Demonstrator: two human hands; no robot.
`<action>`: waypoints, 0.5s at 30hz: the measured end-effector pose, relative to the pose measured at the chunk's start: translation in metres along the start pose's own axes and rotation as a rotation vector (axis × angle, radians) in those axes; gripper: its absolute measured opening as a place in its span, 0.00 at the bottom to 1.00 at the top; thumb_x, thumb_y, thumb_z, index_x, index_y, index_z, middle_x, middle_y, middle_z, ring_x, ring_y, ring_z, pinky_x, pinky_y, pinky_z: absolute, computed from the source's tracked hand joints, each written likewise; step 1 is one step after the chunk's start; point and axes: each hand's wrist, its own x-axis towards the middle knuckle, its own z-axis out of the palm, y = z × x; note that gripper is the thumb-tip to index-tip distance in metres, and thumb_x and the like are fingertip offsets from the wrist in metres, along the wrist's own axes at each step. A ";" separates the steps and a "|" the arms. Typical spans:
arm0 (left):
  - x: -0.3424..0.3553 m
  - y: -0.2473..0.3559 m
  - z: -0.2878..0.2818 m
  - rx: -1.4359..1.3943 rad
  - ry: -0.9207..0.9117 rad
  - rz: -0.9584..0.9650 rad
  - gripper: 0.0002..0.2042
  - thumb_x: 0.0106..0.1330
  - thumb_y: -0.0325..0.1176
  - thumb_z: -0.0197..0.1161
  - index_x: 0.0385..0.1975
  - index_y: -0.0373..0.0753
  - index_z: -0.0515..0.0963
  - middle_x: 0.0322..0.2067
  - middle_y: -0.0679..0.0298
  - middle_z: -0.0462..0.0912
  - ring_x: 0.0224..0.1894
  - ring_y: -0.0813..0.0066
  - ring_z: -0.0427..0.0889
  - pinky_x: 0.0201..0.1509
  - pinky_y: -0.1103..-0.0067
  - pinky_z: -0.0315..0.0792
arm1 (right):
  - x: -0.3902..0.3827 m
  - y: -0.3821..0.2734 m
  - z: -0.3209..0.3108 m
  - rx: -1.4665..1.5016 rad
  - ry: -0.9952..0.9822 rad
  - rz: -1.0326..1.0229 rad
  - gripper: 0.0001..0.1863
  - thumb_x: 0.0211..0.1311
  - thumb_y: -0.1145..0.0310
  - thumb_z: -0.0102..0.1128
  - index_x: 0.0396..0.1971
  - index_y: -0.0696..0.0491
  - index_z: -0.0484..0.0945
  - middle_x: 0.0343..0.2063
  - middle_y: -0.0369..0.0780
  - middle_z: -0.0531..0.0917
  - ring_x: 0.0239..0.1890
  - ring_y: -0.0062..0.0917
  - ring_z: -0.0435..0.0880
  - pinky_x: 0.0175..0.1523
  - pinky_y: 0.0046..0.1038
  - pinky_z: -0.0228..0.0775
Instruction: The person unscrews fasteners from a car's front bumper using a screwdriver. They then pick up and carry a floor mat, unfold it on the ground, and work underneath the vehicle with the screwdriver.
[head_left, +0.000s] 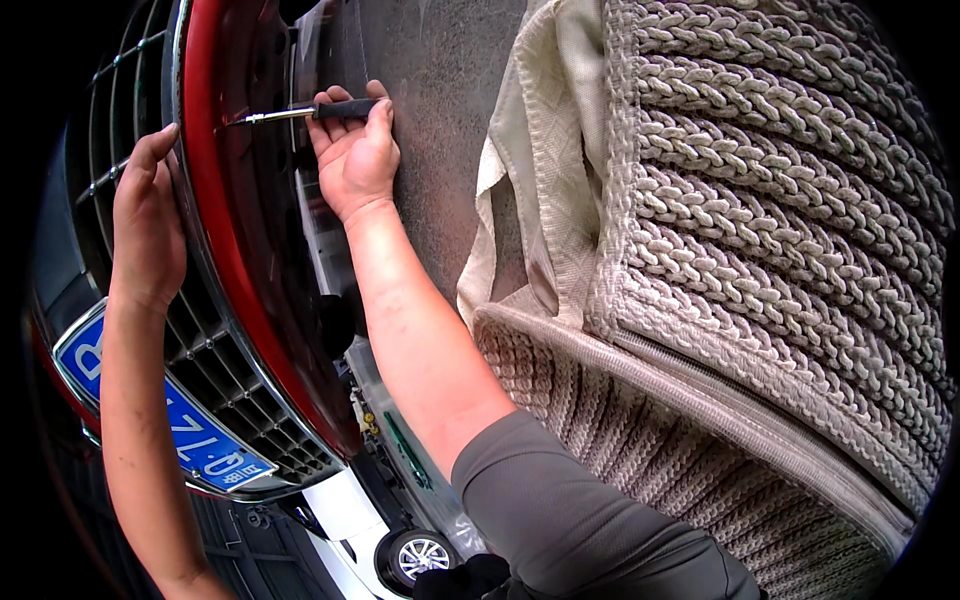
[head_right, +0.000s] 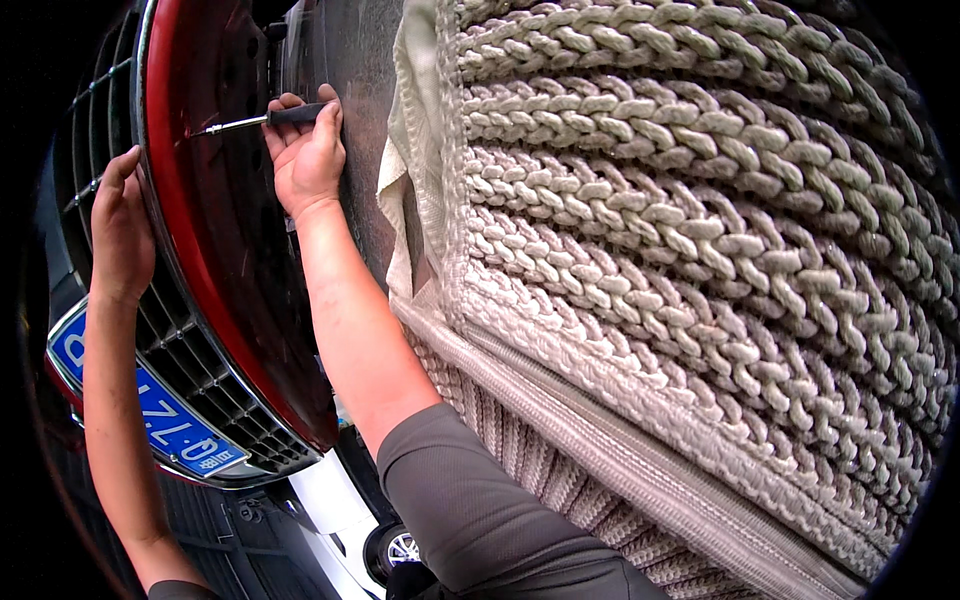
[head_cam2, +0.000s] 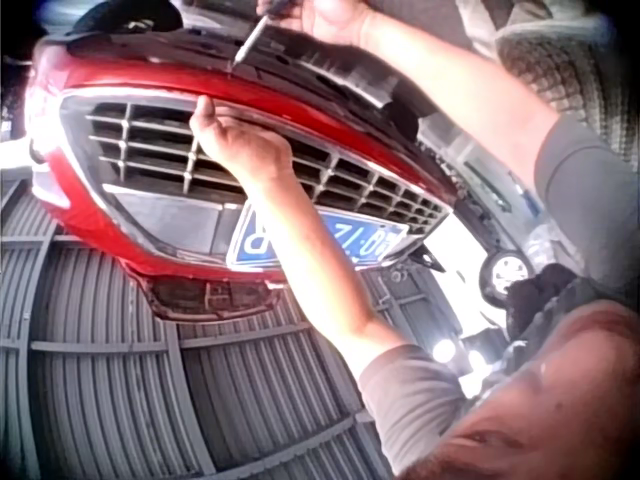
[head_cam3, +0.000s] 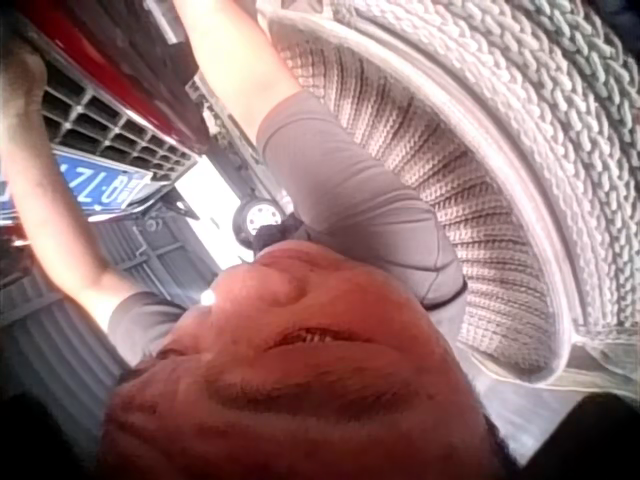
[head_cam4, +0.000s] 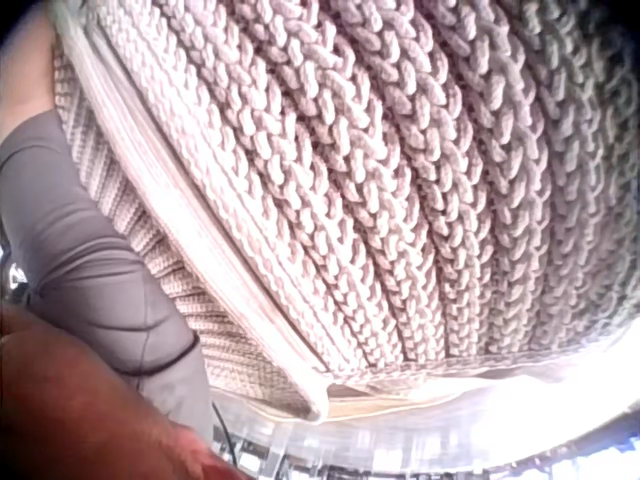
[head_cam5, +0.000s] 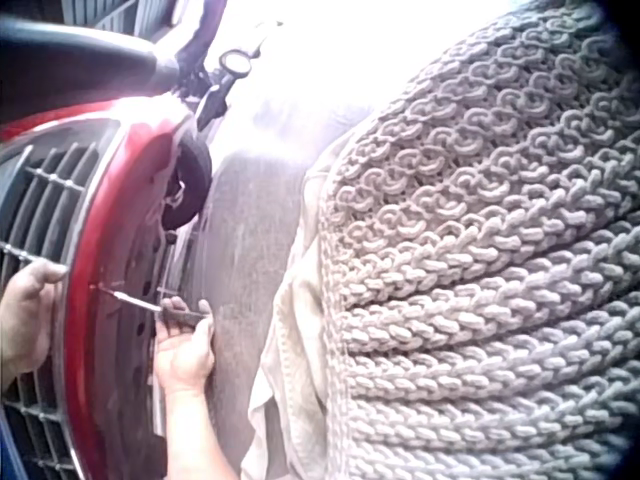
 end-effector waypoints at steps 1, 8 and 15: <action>0.000 -0.001 -0.002 0.001 0.001 0.000 0.18 0.78 0.43 0.49 0.52 0.36 0.78 0.43 0.64 0.87 0.44 0.79 0.84 0.54 0.81 0.74 | -0.001 0.000 -0.001 0.031 -0.045 -0.005 0.17 0.80 0.58 0.44 0.64 0.41 0.63 0.55 0.43 0.77 0.56 0.35 0.77 0.65 0.45 0.72; 0.001 0.000 -0.002 0.000 -0.017 0.012 0.19 0.79 0.44 0.48 0.54 0.35 0.77 0.45 0.64 0.86 0.47 0.78 0.83 0.58 0.79 0.73 | 0.010 -0.004 -0.008 -0.007 -0.020 -0.046 0.19 0.81 0.60 0.42 0.67 0.45 0.62 0.56 0.41 0.77 0.59 0.34 0.77 0.66 0.46 0.71; -0.003 0.004 -0.008 -0.058 -0.129 0.061 0.23 0.80 0.48 0.43 0.58 0.35 0.74 0.52 0.60 0.83 0.54 0.72 0.80 0.64 0.74 0.69 | 0.009 -0.003 0.000 -0.080 0.066 -0.010 0.17 0.82 0.61 0.43 0.64 0.45 0.62 0.54 0.40 0.78 0.56 0.32 0.80 0.64 0.44 0.75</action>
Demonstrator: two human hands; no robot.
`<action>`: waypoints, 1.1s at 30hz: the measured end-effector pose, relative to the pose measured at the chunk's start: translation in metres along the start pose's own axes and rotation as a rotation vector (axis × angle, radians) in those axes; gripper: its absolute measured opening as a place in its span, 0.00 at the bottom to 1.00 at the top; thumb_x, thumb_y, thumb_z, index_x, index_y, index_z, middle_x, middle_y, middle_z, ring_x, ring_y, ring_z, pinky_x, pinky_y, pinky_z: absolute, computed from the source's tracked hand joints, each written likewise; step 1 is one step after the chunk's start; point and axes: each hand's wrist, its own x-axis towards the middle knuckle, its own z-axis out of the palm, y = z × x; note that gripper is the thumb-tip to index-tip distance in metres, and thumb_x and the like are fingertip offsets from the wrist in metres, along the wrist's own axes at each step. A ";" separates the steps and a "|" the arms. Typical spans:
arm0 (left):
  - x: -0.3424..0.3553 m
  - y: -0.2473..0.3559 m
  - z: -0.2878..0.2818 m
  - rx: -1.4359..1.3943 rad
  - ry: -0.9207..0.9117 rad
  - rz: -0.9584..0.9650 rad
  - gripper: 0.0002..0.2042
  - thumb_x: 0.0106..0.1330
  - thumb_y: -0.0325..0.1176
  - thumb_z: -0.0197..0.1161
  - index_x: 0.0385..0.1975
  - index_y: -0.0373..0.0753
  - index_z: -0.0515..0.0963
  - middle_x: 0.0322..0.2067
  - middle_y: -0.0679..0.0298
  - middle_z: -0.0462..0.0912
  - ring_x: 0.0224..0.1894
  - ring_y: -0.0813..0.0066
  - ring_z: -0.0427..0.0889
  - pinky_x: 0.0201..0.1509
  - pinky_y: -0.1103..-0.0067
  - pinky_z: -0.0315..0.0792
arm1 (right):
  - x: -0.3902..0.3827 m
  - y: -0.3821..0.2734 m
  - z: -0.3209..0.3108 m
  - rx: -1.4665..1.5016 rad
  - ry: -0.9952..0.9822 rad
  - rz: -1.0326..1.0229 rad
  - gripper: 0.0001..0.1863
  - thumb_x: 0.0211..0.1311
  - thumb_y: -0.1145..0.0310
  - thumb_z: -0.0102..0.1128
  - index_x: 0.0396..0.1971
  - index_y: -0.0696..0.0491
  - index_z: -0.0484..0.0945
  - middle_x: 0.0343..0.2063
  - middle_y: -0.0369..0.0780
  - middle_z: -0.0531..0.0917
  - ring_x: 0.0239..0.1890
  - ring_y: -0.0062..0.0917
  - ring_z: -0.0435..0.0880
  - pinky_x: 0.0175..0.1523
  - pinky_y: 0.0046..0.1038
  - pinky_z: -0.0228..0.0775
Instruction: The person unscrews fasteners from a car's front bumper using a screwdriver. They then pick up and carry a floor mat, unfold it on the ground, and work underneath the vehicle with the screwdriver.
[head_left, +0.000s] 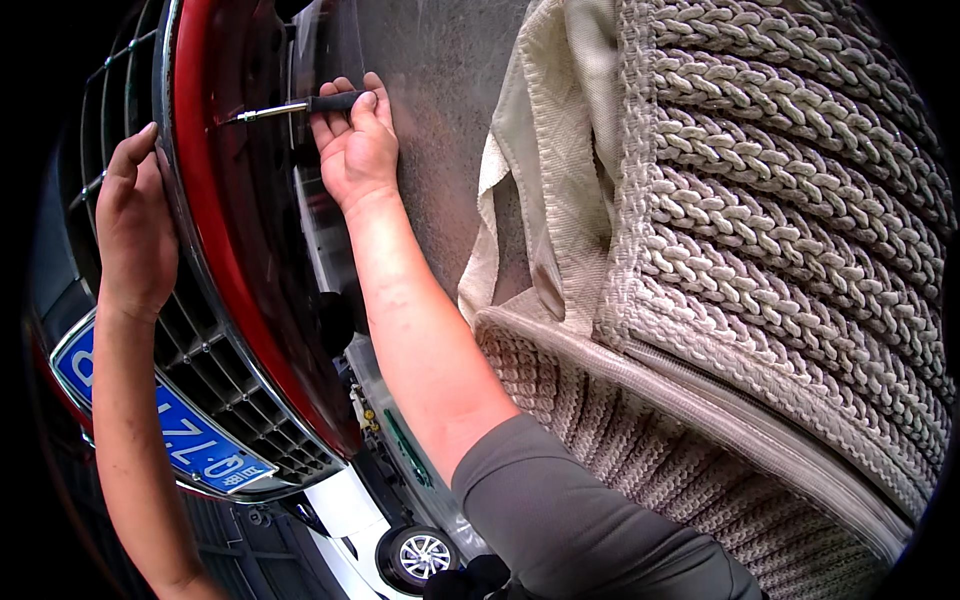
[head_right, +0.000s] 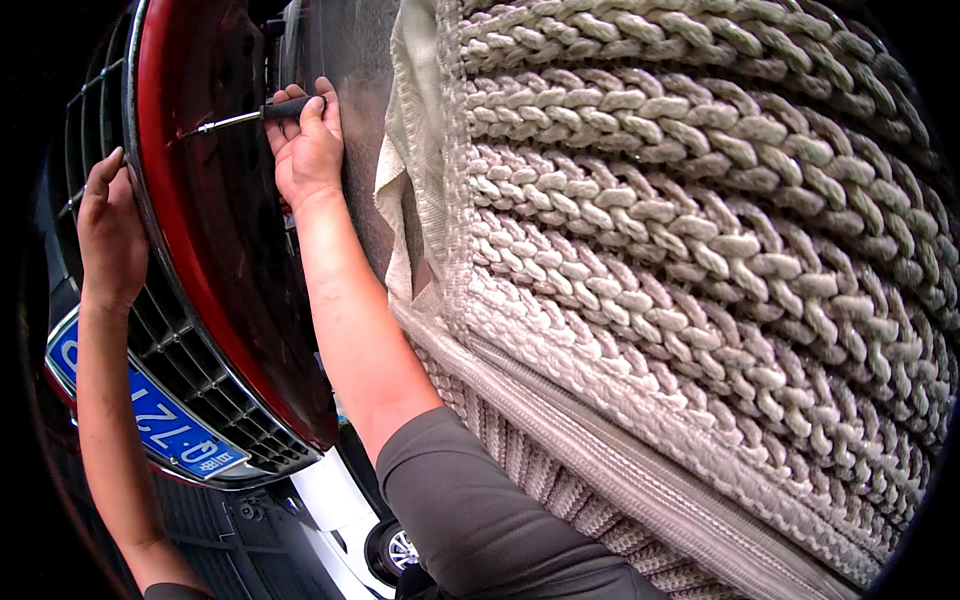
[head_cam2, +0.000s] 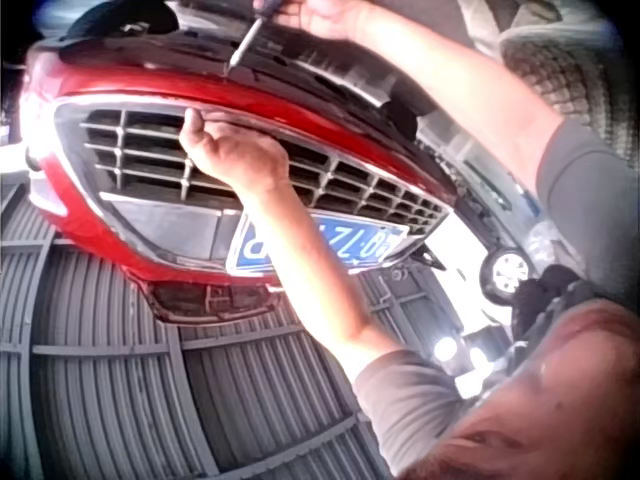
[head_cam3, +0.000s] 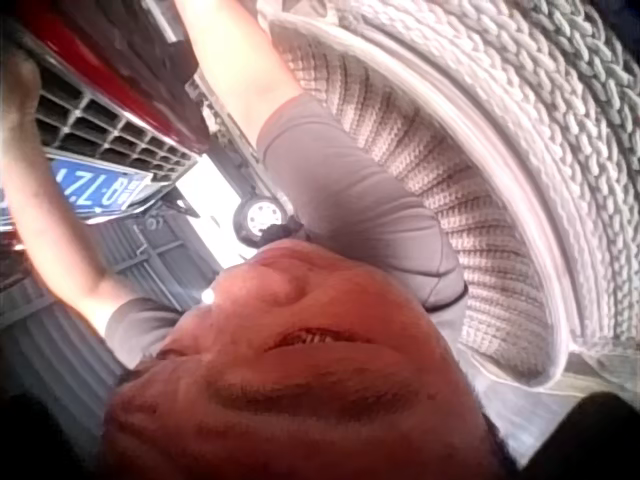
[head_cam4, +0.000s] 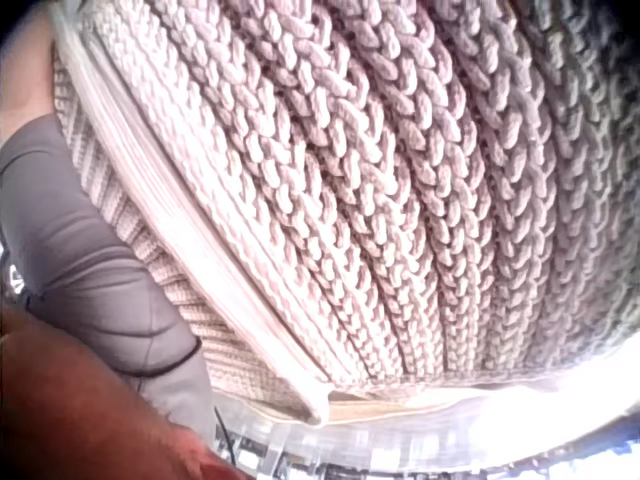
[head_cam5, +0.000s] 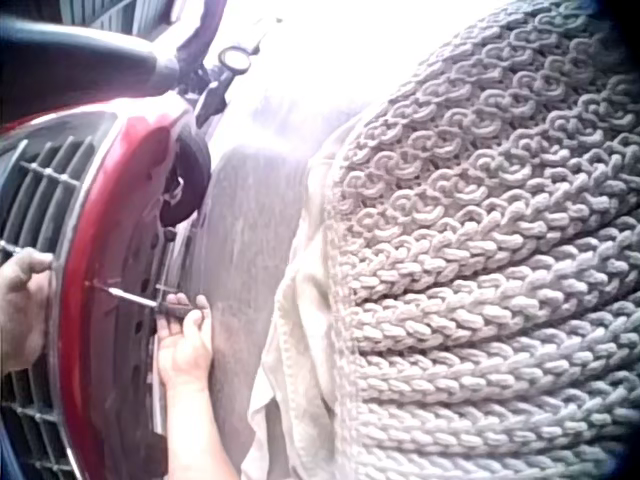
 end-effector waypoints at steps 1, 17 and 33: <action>0.001 -0.002 -0.002 -0.002 -0.001 0.000 0.23 0.80 0.48 0.43 0.58 0.35 0.74 0.52 0.60 0.83 0.54 0.72 0.80 0.64 0.74 0.69 | 0.000 -0.001 0.000 -0.019 -0.003 0.000 0.16 0.81 0.61 0.44 0.63 0.45 0.63 0.54 0.40 0.78 0.56 0.32 0.81 0.63 0.43 0.76; 0.003 0.005 0.001 0.056 -0.079 -0.091 0.24 0.79 0.48 0.44 0.55 0.32 0.77 0.45 0.60 0.85 0.47 0.74 0.82 0.60 0.77 0.71 | 0.010 -0.002 0.007 -0.402 0.158 0.007 0.12 0.77 0.57 0.52 0.47 0.48 0.66 0.35 0.39 0.81 0.30 0.27 0.84 0.35 0.32 0.80; -0.002 0.004 0.014 0.022 0.050 -0.033 0.25 0.79 0.49 0.44 0.55 0.32 0.77 0.46 0.60 0.86 0.47 0.74 0.82 0.60 0.77 0.71 | 0.008 -0.005 0.012 -0.517 0.164 0.131 0.12 0.74 0.62 0.60 0.43 0.49 0.66 0.40 0.43 0.80 0.31 0.31 0.84 0.39 0.36 0.83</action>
